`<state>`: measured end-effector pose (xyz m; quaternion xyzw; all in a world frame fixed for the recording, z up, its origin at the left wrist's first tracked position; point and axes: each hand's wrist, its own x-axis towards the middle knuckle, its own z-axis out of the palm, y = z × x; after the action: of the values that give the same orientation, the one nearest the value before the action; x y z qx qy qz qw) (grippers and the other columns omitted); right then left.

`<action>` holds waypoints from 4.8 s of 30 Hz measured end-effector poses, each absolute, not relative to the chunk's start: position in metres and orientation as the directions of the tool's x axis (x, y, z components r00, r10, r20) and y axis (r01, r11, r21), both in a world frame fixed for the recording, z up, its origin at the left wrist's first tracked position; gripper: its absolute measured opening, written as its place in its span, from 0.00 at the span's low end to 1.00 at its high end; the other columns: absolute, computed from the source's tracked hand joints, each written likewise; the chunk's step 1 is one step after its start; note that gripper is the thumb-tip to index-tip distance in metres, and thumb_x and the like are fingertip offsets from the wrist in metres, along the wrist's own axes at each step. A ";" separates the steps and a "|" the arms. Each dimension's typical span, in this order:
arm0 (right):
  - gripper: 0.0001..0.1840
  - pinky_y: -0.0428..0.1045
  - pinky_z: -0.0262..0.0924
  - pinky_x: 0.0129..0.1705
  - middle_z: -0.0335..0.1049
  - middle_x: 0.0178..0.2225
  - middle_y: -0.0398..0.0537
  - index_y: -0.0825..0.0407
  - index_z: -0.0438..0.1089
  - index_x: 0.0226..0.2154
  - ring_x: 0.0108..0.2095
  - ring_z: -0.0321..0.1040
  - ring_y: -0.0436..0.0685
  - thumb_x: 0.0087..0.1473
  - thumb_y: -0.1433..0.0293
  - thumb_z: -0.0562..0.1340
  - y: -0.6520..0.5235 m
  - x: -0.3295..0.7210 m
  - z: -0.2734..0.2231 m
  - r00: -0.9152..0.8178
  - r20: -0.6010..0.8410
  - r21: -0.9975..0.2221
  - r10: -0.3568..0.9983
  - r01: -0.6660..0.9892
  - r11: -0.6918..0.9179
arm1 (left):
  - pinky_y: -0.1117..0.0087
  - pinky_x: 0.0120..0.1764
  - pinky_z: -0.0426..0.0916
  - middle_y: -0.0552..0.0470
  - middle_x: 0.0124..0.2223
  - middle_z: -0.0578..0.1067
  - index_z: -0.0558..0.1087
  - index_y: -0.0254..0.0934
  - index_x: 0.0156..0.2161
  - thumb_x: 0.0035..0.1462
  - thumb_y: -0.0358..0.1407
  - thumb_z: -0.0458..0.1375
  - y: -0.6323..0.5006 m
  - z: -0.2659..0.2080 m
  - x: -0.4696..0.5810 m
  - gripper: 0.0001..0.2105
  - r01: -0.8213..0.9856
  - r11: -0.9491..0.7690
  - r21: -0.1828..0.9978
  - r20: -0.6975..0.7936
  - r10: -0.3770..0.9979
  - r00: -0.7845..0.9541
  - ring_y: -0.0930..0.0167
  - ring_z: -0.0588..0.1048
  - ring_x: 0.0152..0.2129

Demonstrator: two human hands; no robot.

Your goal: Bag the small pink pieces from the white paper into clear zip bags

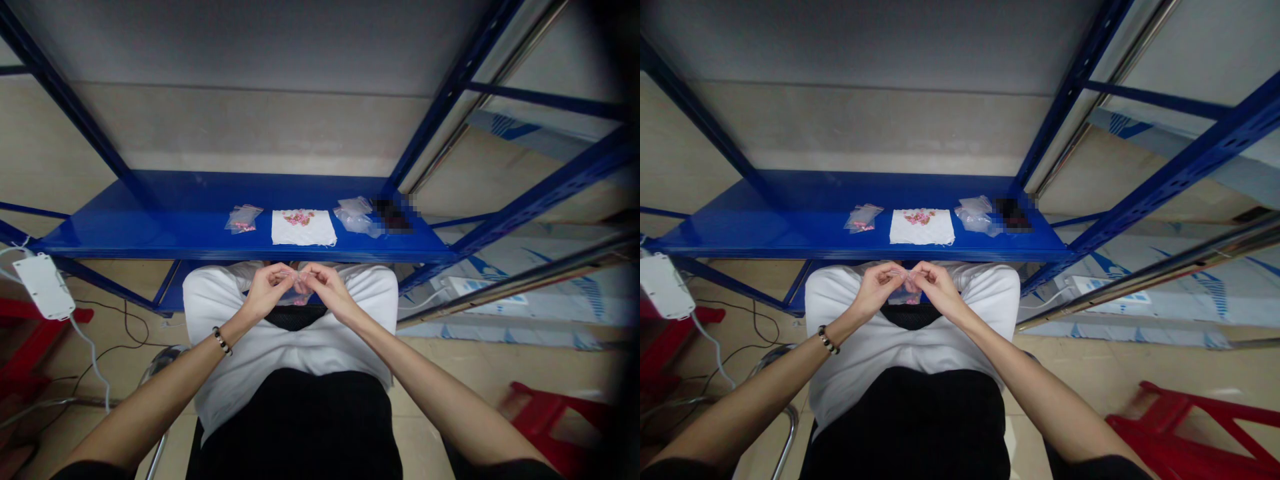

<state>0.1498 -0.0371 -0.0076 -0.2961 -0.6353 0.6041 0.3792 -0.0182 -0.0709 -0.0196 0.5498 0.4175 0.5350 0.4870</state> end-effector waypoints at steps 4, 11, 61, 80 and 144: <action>0.13 0.47 0.58 0.32 0.69 0.26 0.43 0.52 0.69 0.28 0.27 0.63 0.51 0.56 0.59 0.64 -0.036 0.152 -0.008 -0.521 0.144 -0.990 0.841 -0.080 0.120 | 0.71 0.37 0.70 0.49 0.30 0.80 0.74 0.34 0.35 0.57 0.44 0.62 -0.069 -0.020 -0.020 0.13 -0.041 -0.190 0.981 0.192 0.979 0.074 0.69 0.78 0.29; 0.15 0.46 0.54 0.30 0.65 0.23 0.41 0.52 0.69 0.28 0.25 0.59 0.50 0.55 0.58 0.65 -0.034 0.153 -0.006 -0.487 0.135 -0.991 0.863 -0.071 0.115 | 0.72 0.34 0.67 0.49 0.28 0.80 0.74 0.34 0.33 0.60 0.45 0.59 -0.070 -0.014 -0.021 0.14 -0.047 -0.203 0.978 0.206 0.976 0.064 0.70 0.76 0.26; 0.16 0.47 0.59 0.31 0.72 0.24 0.45 0.53 0.73 0.24 0.25 0.65 0.51 0.48 0.57 0.71 -0.046 0.148 -0.008 -0.419 0.071 -0.992 0.905 -0.124 0.021 | 0.73 0.33 0.66 0.51 0.27 0.77 0.73 0.34 0.30 0.59 0.44 0.61 -0.072 -0.011 -0.021 0.14 -0.067 -0.218 0.974 0.221 0.975 0.032 0.72 0.74 0.25; 0.16 0.49 0.57 0.34 0.74 0.28 0.47 0.52 0.78 0.29 0.29 0.66 0.54 0.52 0.55 0.68 -0.028 0.166 -0.003 -0.234 0.093 -0.990 0.968 -0.127 0.065 | 0.68 0.33 0.73 0.43 0.32 0.81 0.78 0.31 0.35 0.57 0.50 0.60 -0.072 -0.016 -0.008 0.20 -0.164 -0.029 0.986 0.067 0.972 0.227 0.66 0.80 0.29; 0.07 0.51 0.62 0.41 0.69 0.36 0.49 0.49 0.72 0.33 0.38 0.68 0.57 0.62 0.69 0.59 -0.069 0.153 0.001 -0.319 0.487 -0.744 0.813 0.336 0.578 | 0.71 0.36 0.66 0.50 0.32 0.74 0.72 0.34 0.35 0.63 0.45 0.56 -0.077 -0.019 -0.013 0.15 0.041 -0.246 0.968 0.235 0.955 0.182 0.71 0.72 0.31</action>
<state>0.1528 -0.0688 0.0012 -0.3745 -0.7671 0.2664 0.4475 -0.0134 -0.0765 -0.0191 0.6148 0.4048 0.4949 0.4617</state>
